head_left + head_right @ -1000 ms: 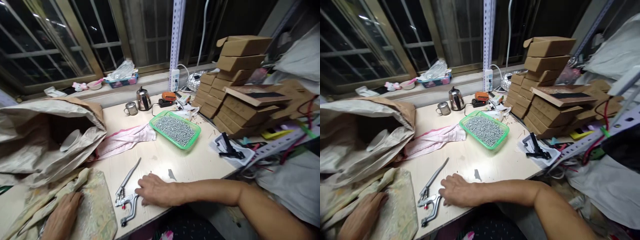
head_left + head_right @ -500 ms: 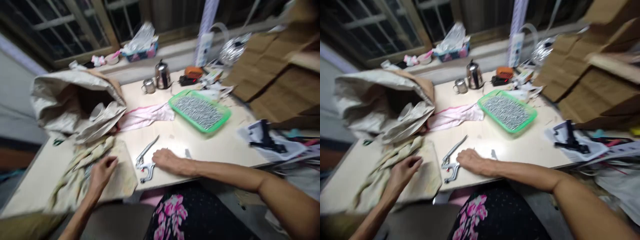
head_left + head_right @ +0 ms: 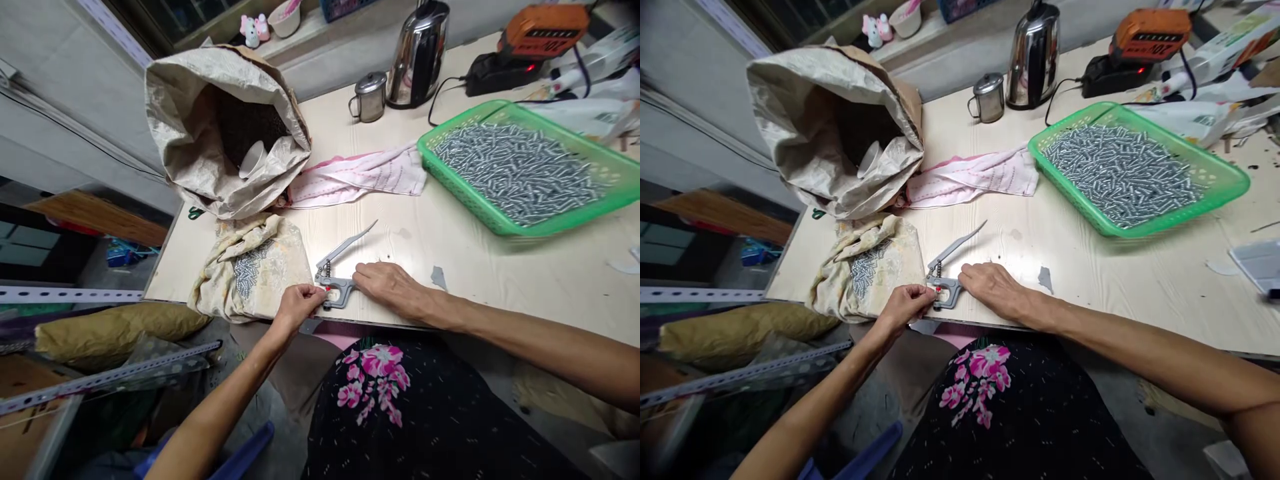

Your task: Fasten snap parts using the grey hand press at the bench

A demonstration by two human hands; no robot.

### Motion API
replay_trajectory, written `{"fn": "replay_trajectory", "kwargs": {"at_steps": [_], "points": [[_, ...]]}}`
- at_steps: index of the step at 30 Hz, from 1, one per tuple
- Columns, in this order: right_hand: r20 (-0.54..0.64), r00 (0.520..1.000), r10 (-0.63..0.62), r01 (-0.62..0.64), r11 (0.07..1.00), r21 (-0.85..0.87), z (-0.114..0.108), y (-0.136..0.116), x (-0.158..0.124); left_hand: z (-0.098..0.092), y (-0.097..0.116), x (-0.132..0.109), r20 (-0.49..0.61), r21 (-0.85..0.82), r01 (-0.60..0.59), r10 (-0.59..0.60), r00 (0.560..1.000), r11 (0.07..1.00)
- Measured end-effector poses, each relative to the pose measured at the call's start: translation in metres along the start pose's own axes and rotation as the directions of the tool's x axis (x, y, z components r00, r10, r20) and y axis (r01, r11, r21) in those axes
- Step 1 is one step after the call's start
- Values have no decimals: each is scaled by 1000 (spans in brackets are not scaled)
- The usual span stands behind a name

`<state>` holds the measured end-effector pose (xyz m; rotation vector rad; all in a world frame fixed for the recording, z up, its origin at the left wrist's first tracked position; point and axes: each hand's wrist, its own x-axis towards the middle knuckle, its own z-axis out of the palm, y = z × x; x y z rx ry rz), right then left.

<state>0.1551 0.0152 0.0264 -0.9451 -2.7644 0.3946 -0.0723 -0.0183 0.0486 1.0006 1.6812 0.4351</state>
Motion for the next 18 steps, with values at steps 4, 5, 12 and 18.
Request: {"fn": "replay_trajectory", "kwargs": {"at_steps": [4,5,12,18], "points": [[-13,1000,14,-13,998,65,6,4,0,-1,8,1,15,111,26,-27,1000,993],[-23,1000,12,-10,997,78,8,5,0,-1,10,1,21,133,32,-35,999,991],[-42,999,9,-3,990,143,25,15,-1,1,18,7,64,149,145,-156,986,978],[-10,999,34,-32,987,157,26,15,1,-1,20,7,115,99,222,-233,966,970]]}}
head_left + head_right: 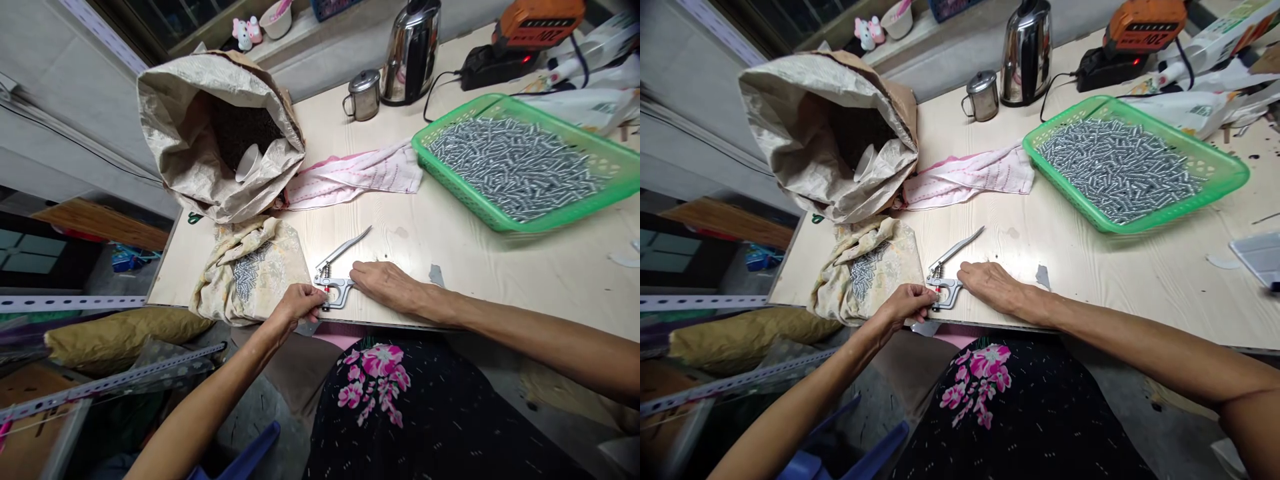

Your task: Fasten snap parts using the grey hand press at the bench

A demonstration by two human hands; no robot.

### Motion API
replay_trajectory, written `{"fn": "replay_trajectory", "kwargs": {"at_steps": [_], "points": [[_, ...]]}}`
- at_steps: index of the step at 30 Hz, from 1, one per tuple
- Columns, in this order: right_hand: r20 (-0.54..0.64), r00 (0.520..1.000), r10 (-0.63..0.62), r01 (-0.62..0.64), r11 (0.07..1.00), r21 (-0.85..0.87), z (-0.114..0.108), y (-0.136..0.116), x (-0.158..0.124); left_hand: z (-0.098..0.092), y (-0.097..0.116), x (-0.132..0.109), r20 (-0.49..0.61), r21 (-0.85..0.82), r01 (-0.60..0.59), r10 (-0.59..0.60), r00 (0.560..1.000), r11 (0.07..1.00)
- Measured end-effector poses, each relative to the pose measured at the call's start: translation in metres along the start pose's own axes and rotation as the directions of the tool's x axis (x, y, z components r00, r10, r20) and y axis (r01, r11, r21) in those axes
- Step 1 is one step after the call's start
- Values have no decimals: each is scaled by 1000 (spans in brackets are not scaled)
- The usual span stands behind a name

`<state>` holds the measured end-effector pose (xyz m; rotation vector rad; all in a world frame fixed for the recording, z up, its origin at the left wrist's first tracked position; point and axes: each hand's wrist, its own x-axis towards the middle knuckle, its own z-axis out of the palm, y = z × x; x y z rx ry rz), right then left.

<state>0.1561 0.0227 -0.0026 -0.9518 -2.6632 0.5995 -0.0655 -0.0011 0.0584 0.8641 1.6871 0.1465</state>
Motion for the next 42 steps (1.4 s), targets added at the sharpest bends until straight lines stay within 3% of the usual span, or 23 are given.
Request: {"fn": "replay_trajectory", "kwargs": {"at_steps": [4,9,12,16,21,23,25,26,27,29,31,33,36,39,42], "points": [[77,997,15,-14,1000,-13,-17,1,4,1,-1,0,-6,-2,18,-18,1000,1000],[-9,1000,13,-15,976,-217,-41,19,16,2,-1,0,-18,6,15,-14,1000,1000],[47,999,-9,22,962,-273,-44,28,23,3,-2,1,-32,14,19,-19,999,1000],[118,993,-2,36,960,-278,-45,27,26,3,-2,0,-41,21,18,-17,999,1000],[111,994,-10,37,969,-244,-49,17,20,3,-2,2,-50,54,22,-19,999,998],[95,995,-36,56,975,-215,-50,14,16,2,-3,0,-43,116,25,-20,999,993],[73,996,-46,59,980,-190,-48,12,13,4,-6,-5,-90,265,-50,76,993,963],[58,997,-46,56,982,-179,-47,12,12,6,-7,-7,-143,366,-122,186,972,922],[42,998,-43,50,984,-168,-45,11,10,9,-9,-10,-195,477,-205,330,924,855],[12,999,-37,38,987,-154,-41,11,9,16,-9,-12,-197,674,-363,629,752,644],[-9,999,-39,37,988,-152,-39,12,7,24,-6,-8,-48,772,-483,796,604,413],[-8,999,-33,31,988,-152,-38,13,6,29,1,2,127,779,-576,837,532,247],[26,998,56,-50,982,-181,-42,14,2,30,13,19,258,765,-624,812,524,160],[52,985,162,-146,961,-236,-48,13,-4,29,26,29,312,783,-611,778,546,115],[49,983,178,-162,957,-243,-55,15,-8,32,42,31,342,819,-570,736,584,72]]}}
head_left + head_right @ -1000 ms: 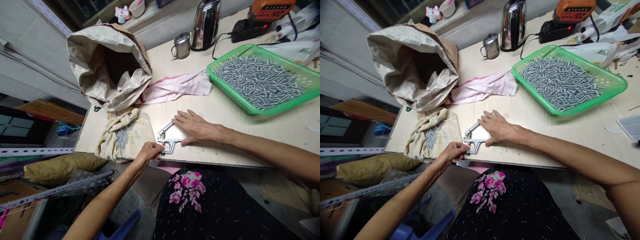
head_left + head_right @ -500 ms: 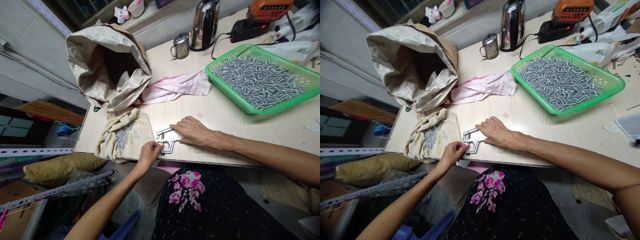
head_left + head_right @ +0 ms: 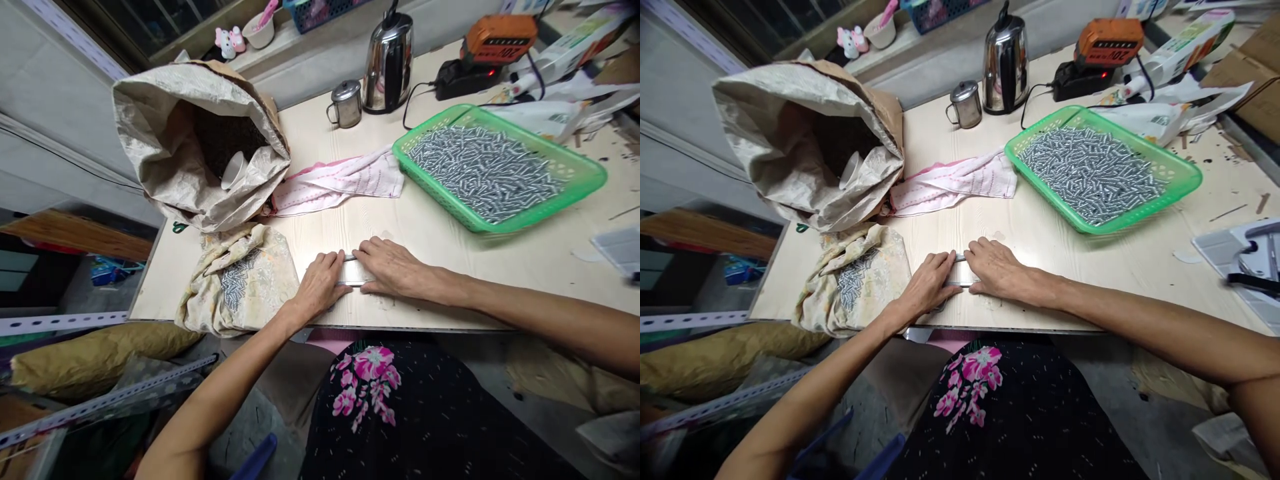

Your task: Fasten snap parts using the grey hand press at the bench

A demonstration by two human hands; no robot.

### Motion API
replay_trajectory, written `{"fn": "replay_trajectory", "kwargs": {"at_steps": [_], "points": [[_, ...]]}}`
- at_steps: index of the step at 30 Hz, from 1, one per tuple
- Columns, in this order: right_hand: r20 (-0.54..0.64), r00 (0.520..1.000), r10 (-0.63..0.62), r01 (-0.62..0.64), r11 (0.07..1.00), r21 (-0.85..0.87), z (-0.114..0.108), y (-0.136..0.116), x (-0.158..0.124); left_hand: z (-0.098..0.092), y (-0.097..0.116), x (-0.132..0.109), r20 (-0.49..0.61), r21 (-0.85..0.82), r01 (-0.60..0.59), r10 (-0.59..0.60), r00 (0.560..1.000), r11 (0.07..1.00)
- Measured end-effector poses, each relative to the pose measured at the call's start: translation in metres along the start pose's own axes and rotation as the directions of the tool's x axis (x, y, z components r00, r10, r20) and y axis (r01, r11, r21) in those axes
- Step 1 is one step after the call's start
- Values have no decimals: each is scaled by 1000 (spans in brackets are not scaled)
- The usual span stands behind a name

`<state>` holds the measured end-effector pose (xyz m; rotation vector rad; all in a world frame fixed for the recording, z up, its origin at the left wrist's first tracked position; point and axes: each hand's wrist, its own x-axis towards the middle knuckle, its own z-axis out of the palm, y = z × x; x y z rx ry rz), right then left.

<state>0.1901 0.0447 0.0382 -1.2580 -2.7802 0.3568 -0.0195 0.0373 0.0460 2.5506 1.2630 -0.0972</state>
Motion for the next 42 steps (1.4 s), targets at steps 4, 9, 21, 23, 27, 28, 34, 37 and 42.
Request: {"fn": "replay_trajectory", "kwargs": {"at_steps": [4,9,21,23,27,28,34,37,42], "points": [[-21,999,27,-26,999,24,-4,14,6,-9,6,16,36,52,47,-49,998,998],[18,999,-34,32,995,94,-2,26,21,-6,10,26,8,38,143,-143,990,989],[-41,985,-170,174,976,130,0,57,37,37,23,1,-323,-19,135,-134,937,991],[-90,984,-150,161,979,127,3,64,43,54,34,-9,-354,-45,90,-100,930,995],[-174,976,-128,141,988,62,9,71,63,72,53,-12,-344,-97,86,-114,932,992],[-182,974,-137,146,988,39,10,71,68,72,54,-11,-344,-104,78,-109,933,992],[-217,965,-146,125,986,-106,13,61,67,36,-6,-40,-500,-64,282,-275,821,957],[-296,948,-121,99,991,-87,17,42,50,14,-67,-76,-558,28,633,-513,652,773],[-312,928,-206,236,970,60,22,-2,32,0,-128,-110,-464,168,801,-671,579,575]]}}
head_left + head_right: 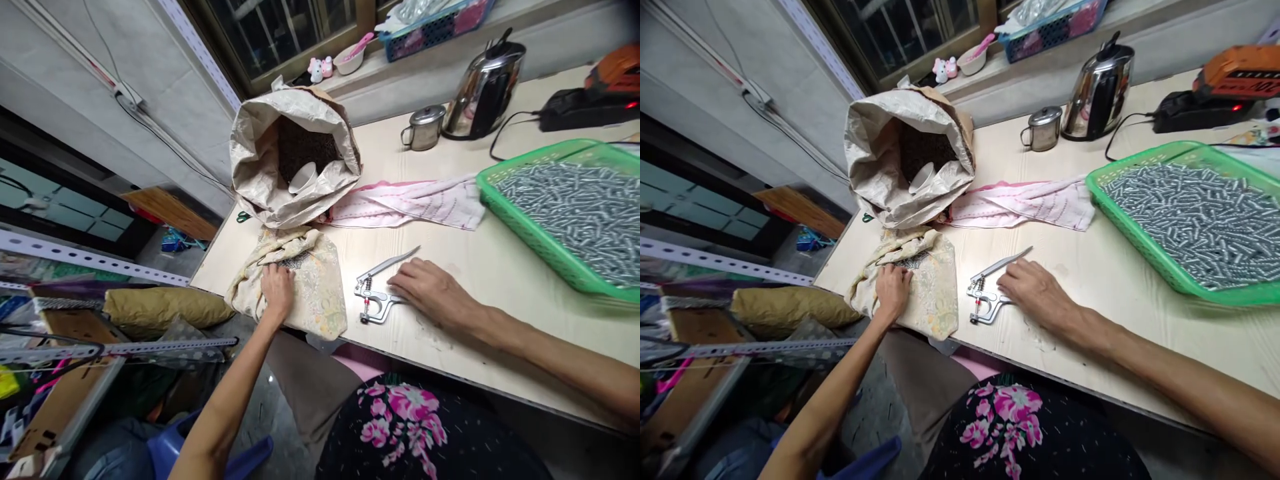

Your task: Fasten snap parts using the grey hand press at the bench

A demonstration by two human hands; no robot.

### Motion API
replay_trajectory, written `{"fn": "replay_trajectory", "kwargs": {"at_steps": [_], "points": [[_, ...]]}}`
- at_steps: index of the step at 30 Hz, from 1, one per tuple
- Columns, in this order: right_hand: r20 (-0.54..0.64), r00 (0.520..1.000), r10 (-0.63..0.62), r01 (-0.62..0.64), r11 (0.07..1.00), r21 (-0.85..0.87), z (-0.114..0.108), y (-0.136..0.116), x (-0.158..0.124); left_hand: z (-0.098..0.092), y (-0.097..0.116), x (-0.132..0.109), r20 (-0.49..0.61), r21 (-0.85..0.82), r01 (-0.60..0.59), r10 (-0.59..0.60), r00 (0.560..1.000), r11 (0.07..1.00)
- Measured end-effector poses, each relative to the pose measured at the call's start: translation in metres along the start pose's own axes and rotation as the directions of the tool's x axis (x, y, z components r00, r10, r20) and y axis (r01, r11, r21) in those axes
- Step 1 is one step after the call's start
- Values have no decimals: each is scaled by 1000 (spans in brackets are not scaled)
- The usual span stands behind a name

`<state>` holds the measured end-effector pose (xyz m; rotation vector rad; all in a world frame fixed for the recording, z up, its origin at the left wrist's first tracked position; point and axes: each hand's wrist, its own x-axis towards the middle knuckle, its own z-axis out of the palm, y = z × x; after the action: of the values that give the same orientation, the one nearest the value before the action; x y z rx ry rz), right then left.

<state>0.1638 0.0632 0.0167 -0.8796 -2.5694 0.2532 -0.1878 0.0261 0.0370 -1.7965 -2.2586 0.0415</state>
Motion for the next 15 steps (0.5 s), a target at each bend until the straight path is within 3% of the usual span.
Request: {"fn": "replay_trajectory", "kwargs": {"at_steps": [6,11,15], "points": [[123,990,-69,67,998,22,5,-25,0,2,2,9,106,19,-121,118,987,993],[138,988,76,-65,994,-87,9,-20,-17,-1,0,20,171,-27,-44,48,984,999],[89,994,57,-59,998,20,9,-15,-24,-9,5,19,132,-153,24,-4,991,988]]}}
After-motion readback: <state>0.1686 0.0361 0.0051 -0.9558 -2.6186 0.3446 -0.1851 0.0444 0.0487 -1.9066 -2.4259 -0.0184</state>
